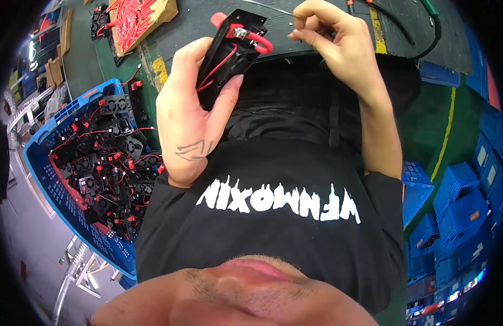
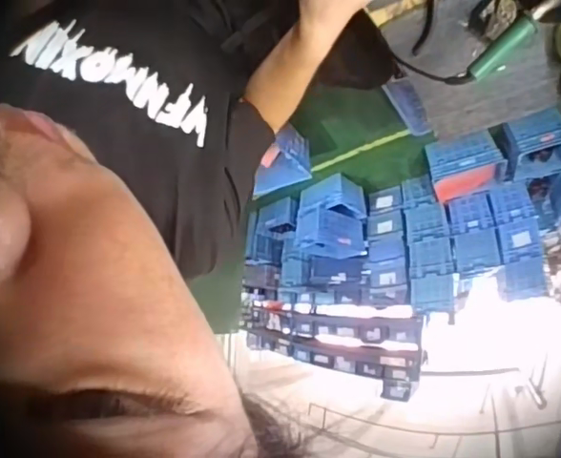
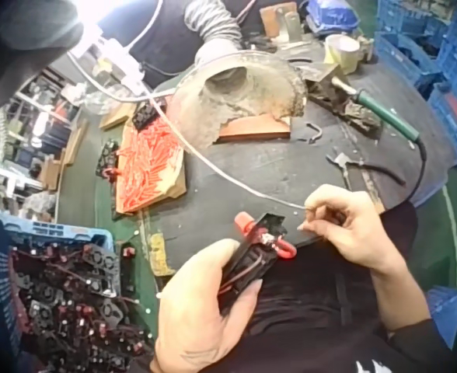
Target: The person trims and strips wires on cooling fan modules with pliers, then solders the connections using a soldering iron and solder wire.
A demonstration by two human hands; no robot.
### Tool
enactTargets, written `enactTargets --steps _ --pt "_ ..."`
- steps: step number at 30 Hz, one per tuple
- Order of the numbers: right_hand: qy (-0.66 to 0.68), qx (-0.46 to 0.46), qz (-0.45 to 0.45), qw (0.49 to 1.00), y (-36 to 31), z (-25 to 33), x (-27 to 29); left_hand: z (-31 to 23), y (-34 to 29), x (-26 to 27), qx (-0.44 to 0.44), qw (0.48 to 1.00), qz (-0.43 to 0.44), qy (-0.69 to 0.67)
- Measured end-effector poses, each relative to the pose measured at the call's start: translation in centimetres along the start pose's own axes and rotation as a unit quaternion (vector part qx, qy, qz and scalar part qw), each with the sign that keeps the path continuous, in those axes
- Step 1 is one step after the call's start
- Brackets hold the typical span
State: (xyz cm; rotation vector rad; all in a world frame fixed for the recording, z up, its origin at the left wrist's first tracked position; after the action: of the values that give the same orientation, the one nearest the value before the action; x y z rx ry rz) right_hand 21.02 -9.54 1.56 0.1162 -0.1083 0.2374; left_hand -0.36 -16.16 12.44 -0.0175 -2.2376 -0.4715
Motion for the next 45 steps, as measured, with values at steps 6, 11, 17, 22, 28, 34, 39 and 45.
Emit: enactTargets --steps 6,11,17,22,28,34,39,45 --pt "-0.069 0.028 -0.073 0.995 0.1 0.7 -0.8 -0.4 1.0 0.3 0.022 1.0 0.019 -0.01" --pt "-0.047 0.027 -0.125 0.991 -0.3 1.0 -0.8 3.6 0.7 2.1 0.189 0.964 0.122 -0.145" --pt "-0.04 0.034 -0.11 0.993 0.4 0.9 -0.2 10.1 1.7 8.0 0.3 0.947 -0.004 -0.118" --pt "-0.066 0.033 -0.08 0.994 0.9 0.7 -0.4 16.6 6.0 10.6 0.252 0.96 -0.089 -0.087" --pt "-0.031 0.018 -0.116 0.993 -0.6 0.0 0.6 21.5 13.2 9.5 0.178 0.983 -0.029 -0.014" --pt "-0.001 0.023 -0.145 0.989 -2.7 0.6 0.7 29.0 20.6 8.1 0.028 0.996 -0.008 0.089" --pt "-0.023 0.024 -0.139 0.99 -3.9 1.3 0.0 34.5 19.8 8.6 -0.052 0.89 -0.228 0.39" --pt "0.02 0.006 -0.168 0.986 -4.3 0.0 -1.1 30.3 15.7 14.5 -0.091 0.886 -0.098 0.445"
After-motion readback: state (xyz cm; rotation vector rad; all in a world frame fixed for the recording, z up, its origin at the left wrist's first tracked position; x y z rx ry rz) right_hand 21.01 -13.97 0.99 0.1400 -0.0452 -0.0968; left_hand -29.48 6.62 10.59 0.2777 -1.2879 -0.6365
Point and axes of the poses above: each hand's wrist, its own y-axis towards the middle knuckle, its own x-axis out of the back of the hand, z = x × y, the point moved 3 cm from there along y, towards the middle knuckle, and after that the axes turned 7 degrees about -z, right-handed, at the moved point
